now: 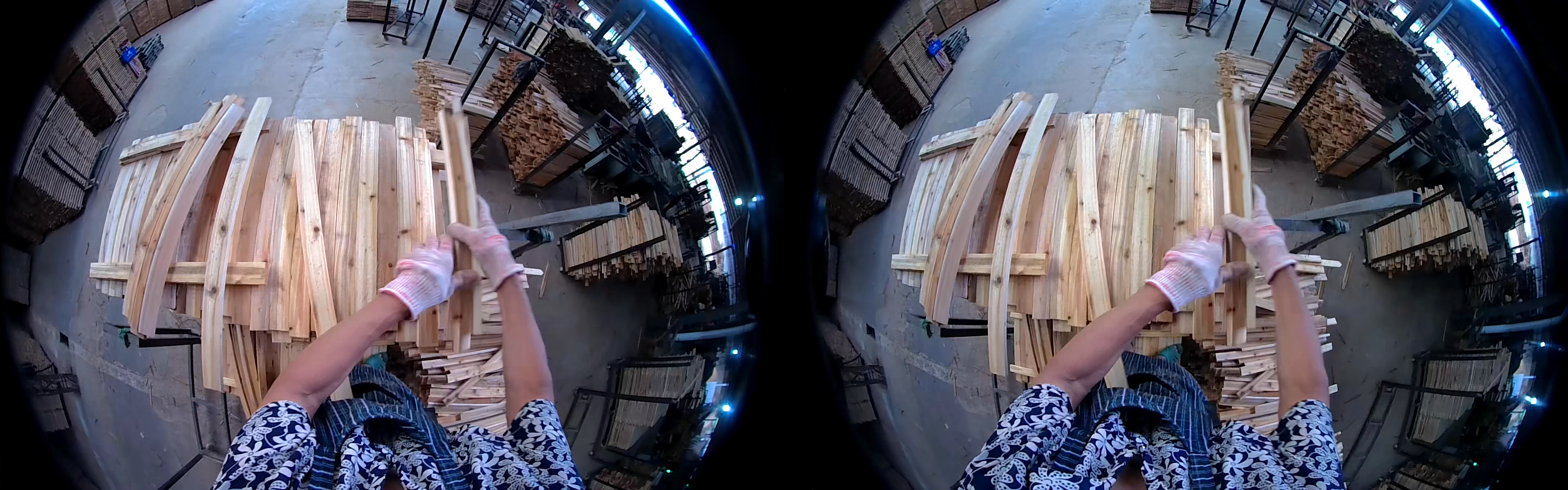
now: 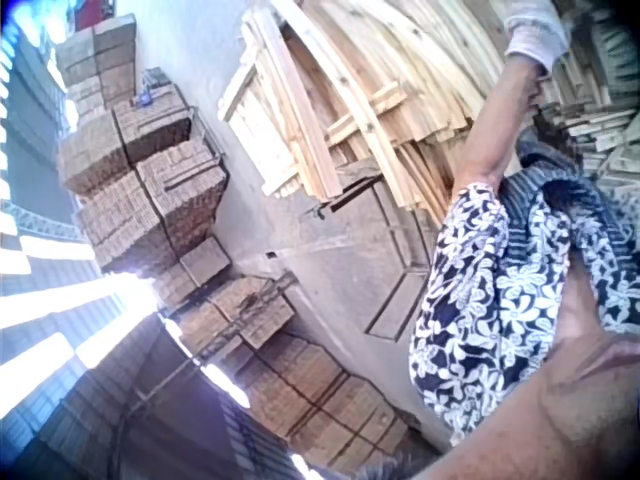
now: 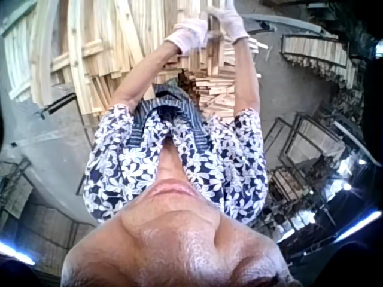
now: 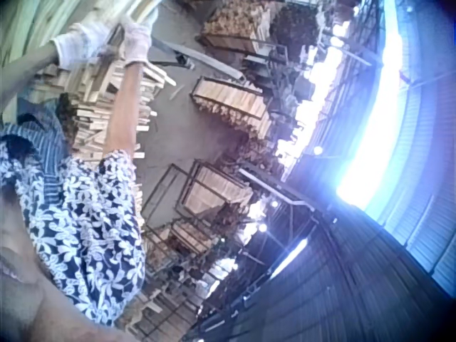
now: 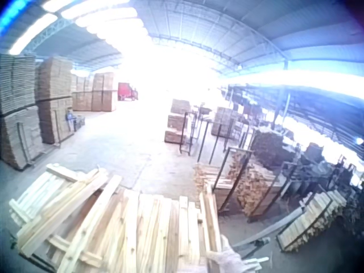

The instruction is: The person repeatedly picks up small wooden planks from a large pile and places them onto a wooden pallet. They arrange the planks in rows to build up a stack on the pallet throughout the clip.

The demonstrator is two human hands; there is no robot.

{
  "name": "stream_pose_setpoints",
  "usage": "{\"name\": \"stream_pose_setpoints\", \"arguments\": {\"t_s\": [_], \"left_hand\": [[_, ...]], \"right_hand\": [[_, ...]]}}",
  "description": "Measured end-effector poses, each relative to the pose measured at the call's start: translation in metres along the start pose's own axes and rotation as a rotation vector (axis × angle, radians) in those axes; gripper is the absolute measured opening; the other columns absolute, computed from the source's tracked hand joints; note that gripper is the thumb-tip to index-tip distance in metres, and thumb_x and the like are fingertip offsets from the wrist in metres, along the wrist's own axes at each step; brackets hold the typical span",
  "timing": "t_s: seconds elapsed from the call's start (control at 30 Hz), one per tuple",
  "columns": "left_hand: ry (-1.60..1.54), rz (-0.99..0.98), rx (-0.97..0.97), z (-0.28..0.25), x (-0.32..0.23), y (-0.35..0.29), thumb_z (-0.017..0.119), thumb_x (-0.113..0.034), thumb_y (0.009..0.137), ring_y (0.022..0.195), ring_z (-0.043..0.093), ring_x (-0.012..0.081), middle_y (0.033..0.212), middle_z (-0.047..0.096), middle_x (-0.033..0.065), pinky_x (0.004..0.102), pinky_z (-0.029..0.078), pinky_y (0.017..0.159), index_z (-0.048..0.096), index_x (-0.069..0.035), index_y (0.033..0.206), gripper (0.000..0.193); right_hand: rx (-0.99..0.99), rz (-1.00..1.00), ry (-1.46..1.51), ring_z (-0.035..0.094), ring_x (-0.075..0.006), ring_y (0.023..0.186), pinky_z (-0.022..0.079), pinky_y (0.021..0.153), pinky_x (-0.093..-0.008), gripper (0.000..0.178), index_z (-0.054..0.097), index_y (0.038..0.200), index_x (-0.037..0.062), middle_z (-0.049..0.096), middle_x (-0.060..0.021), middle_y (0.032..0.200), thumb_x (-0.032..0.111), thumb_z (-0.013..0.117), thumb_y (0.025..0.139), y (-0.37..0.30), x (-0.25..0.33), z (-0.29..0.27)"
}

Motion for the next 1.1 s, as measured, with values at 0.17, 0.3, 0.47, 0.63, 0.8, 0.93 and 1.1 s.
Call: {"name": "stream_pose_setpoints", "arguments": {"t_s": [0.17, 0.3, 0.47, 0.63, 0.8, 0.93, 1.1], "left_hand": [[0.056, -0.005, -0.115, -0.002, 0.026, -0.042, 0.066, -0.039, 0.087, 0.112, 0.057, 0.0382, 0.122, 0.053, 0.0234, 0.0462, 0.049, 0.094, 0.046, 0.000, 0.129, 0.061], [0.003, 0.138, -0.221, 0.013, 0.065, -0.091, 0.071, -0.030, 0.083, 0.107, 0.057, 0.0387, 0.119, 0.053, 0.0210, 0.0469, 0.049, 0.092, 0.048, -0.002, 0.126, 0.056], [0.085, 0.259, -0.353, 0.024, 0.049, -0.114, 0.077, -0.031, 0.074, 0.113, 0.052, 0.0405, 0.121, 0.052, 0.0190, 0.0487, 0.046, 0.095, 0.050, -0.004, 0.126, 0.065], [0.184, 0.294, -0.297, 0.055, 0.014, -0.109, 0.080, -0.047, 0.066, 0.122, 0.046, 0.0370, 0.125, 0.049, 0.0161, 0.0554, 0.031, 0.108, 0.051, -0.006, 0.130, 0.081], [0.436, 0.510, -0.411, 0.100, -0.008, -0.091, 0.070, -0.039, 0.069, 0.111, 0.052, 0.0322, 0.116, 0.054, 0.0140, 0.0601, 0.040, 0.090, 0.056, -0.011, 0.121, 0.060], [0.310, 0.429, -0.191, 0.094, 0.010, -0.096, 0.074, -0.037, 0.071, 0.123, 0.049, 0.0349, 0.130, 0.051, 0.0166, 0.0597, 0.038, 0.100, 0.053, -0.017, 0.132, 0.068], [-1.437, -0.022, 0.087, -0.001, 0.031, -0.115, 0.075, -0.038, 0.086, 0.140, 0.031, 0.0281, 0.153, 0.027, 0.0213, 0.0352, 0.034, 0.111, 0.003, -0.003, 0.155, 0.105]], "right_hand": [[-0.252, 0.194, -0.450, 0.055, -0.0320, 0.121, 0.046, 0.099, -0.0378, 0.092, 0.013, 0.155, 0.0107, 0.053, -0.0255, 0.134, 0.038, 0.069, 0.088, 0.044, -0.097, 0.003], [-0.301, 0.266, -0.716, 0.054, -0.0382, 0.123, 0.045, 0.101, -0.0406, 0.086, 0.016, 0.155, 0.0108, 0.050, -0.0257, 0.139, 0.038, 0.066, 0.090, 0.044, -0.074, 0.027], [-0.209, 0.072, -0.089, 0.060, -0.0312, 0.113, 0.047, 0.097, -0.0390, 0.073, 0.031, 0.150, 0.0081, 0.061, -0.0202, 0.125, 0.030, 0.066, 0.090, 0.046, -0.114, -0.002], [-0.075, 0.094, 0.246, 0.060, -0.0235, 0.103, 0.048, 0.090, -0.0355, 0.066, 0.036, 0.148, 0.0054, 0.063, -0.0129, 0.121, 0.023, 0.064, 0.091, 0.049, -0.116, 0.003], [-0.359, -0.185, -0.367, 0.060, -0.0309, 0.100, 0.047, 0.090, -0.0384, 0.066, 0.033, 0.148, 0.0034, 0.062, -0.0220, 0.116, 0.023, 0.060, 0.092, 0.041, -0.113, -0.023], [-0.284, -0.293, -0.173, 0.061, -0.0233, 0.090, 0.051, 0.080, -0.0335, 0.065, 0.030, 0.149, 0.0036, 0.064, -0.0146, 0.106, 0.021, 0.059, 0.094, 0.000, -0.009, 0.005], [0.000, -0.199, 0.385, 0.060, -0.0165, 0.091, 0.052, 0.080, -0.0307, 0.056, 0.032, 0.149, 0.0077, 0.062, -0.0087, 0.106, 0.032, 0.051, 0.102, -0.059, 0.062, 0.093]]}}
Point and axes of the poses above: each hand's wrist, its own y-axis towards the middle knuckle, its own z-axis out of the palm, x = y × z, the point moved 4 cm from there along y, towards the middle knuckle
